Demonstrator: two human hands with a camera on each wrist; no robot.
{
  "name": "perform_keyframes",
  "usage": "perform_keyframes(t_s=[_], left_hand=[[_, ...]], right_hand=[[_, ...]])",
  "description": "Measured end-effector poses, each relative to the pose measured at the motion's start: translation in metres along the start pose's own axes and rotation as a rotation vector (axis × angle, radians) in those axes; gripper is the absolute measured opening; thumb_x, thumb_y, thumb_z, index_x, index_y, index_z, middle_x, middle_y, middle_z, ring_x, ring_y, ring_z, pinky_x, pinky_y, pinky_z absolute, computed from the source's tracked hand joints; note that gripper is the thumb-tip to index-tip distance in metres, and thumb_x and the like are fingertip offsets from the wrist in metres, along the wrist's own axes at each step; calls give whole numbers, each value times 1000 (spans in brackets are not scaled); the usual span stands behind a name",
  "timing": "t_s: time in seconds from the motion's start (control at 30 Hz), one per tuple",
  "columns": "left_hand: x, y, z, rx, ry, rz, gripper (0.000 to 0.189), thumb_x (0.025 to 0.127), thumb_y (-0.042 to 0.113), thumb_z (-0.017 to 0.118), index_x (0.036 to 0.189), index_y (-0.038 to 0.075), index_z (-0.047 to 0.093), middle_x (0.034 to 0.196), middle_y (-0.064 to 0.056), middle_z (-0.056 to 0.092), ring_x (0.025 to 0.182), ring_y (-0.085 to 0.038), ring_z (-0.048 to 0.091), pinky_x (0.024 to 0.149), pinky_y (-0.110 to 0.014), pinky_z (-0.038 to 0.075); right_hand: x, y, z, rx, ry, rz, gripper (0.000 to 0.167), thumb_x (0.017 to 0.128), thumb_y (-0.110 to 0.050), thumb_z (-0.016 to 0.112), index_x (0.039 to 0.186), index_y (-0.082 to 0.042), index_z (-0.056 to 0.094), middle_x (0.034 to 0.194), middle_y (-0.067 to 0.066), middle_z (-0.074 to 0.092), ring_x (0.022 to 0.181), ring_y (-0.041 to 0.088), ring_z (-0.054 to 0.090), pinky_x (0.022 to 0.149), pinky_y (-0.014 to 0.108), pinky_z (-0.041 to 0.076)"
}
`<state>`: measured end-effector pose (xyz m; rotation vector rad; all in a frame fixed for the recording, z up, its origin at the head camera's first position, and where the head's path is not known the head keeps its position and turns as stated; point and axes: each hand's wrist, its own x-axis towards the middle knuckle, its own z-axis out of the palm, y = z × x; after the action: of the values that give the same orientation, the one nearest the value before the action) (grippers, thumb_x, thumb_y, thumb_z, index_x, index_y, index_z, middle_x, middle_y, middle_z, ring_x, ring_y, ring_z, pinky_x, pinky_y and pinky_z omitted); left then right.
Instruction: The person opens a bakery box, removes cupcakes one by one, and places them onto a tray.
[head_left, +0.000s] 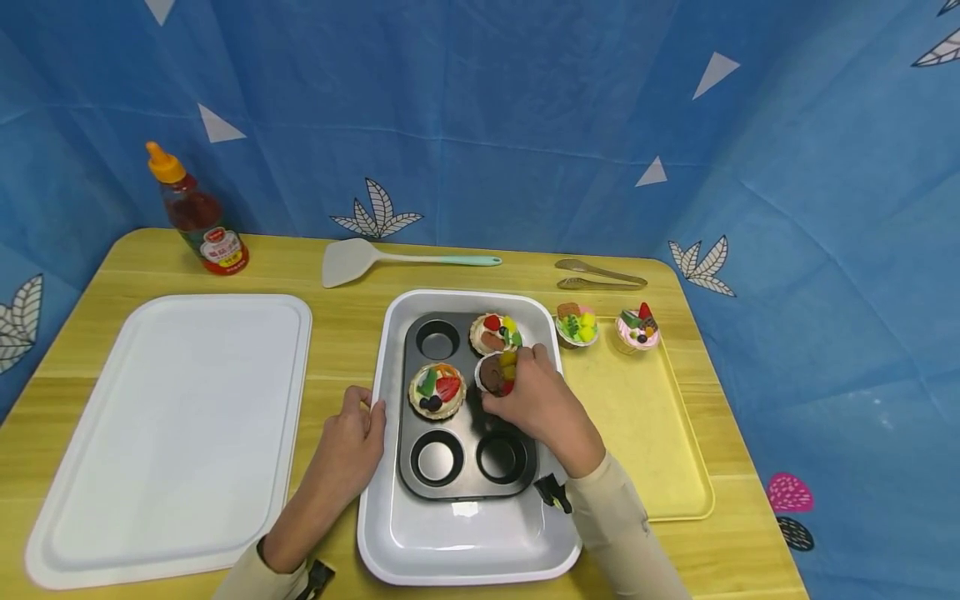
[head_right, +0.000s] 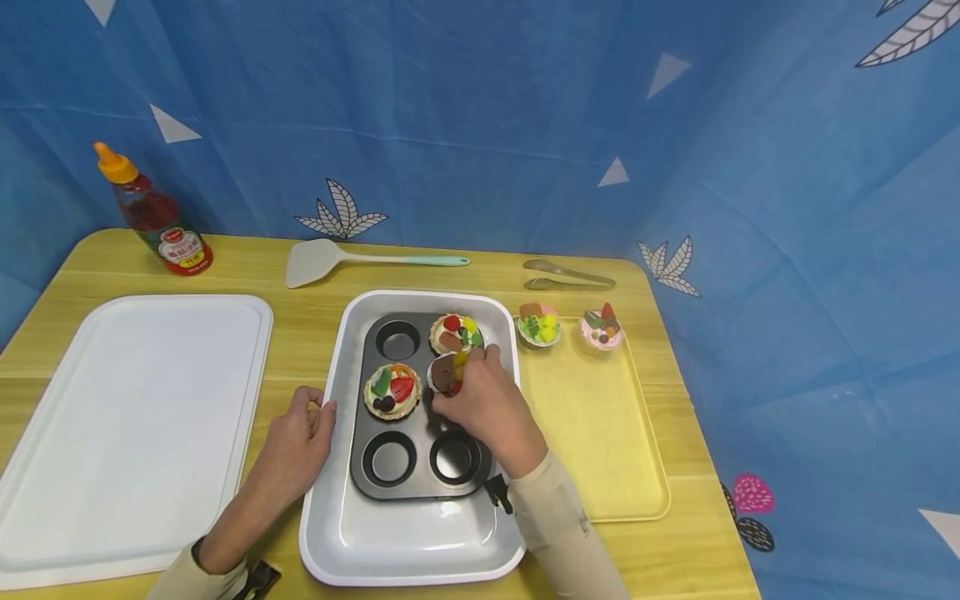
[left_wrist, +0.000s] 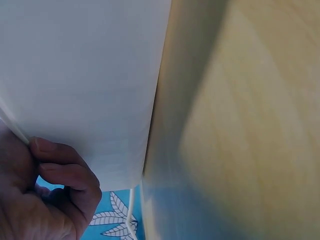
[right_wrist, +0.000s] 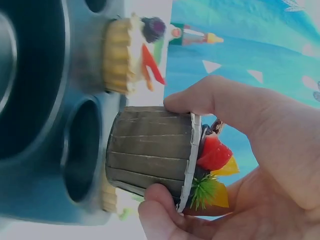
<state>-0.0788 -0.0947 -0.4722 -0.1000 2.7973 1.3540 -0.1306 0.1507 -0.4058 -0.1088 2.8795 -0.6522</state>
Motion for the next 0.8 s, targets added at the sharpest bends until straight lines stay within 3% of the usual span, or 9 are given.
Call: perform_keyframes(t_s=[0.23, 0.5, 0.67, 0.8], left_hand=[[0, -1, 1, 8, 6, 13, 22, 105, 20, 49, 112, 0, 49, 55, 0, 46, 51, -17, 50, 49, -31, 42], [0, -2, 1, 15, 9, 17, 22, 104, 21, 48, 112, 0, 49, 55, 1, 45, 51, -17, 49, 49, -32, 41], [0, -3, 1, 12, 11, 22, 22, 104, 20, 49, 111, 0, 49, 55, 1, 45, 51, -18, 49, 49, -32, 41], [0, -3, 1, 10, 10, 19, 21, 104, 20, 49, 111, 0, 49, 55, 1, 44, 51, -18, 49, 49, -32, 41]], right_hand=[[-3, 8, -26, 36, 11, 13, 62, 80, -36, 78, 115, 8, 53, 106, 18, 48, 86, 29, 53, 77, 42, 49], [2, 29, -60, 62, 36, 53, 72, 85, -37, 73, 129, 12, 47, 126, 28, 47, 105, 37, 50, 84, 49, 47], [2, 44, -74, 51, 89, 73, 68, 86, -37, 72, 123, 14, 49, 118, 29, 49, 101, 38, 48, 80, 49, 46], [2, 56, -79, 52, 117, 85, 55, 85, -36, 73, 106, 9, 51, 103, 23, 47, 92, 35, 45, 73, 44, 42]])
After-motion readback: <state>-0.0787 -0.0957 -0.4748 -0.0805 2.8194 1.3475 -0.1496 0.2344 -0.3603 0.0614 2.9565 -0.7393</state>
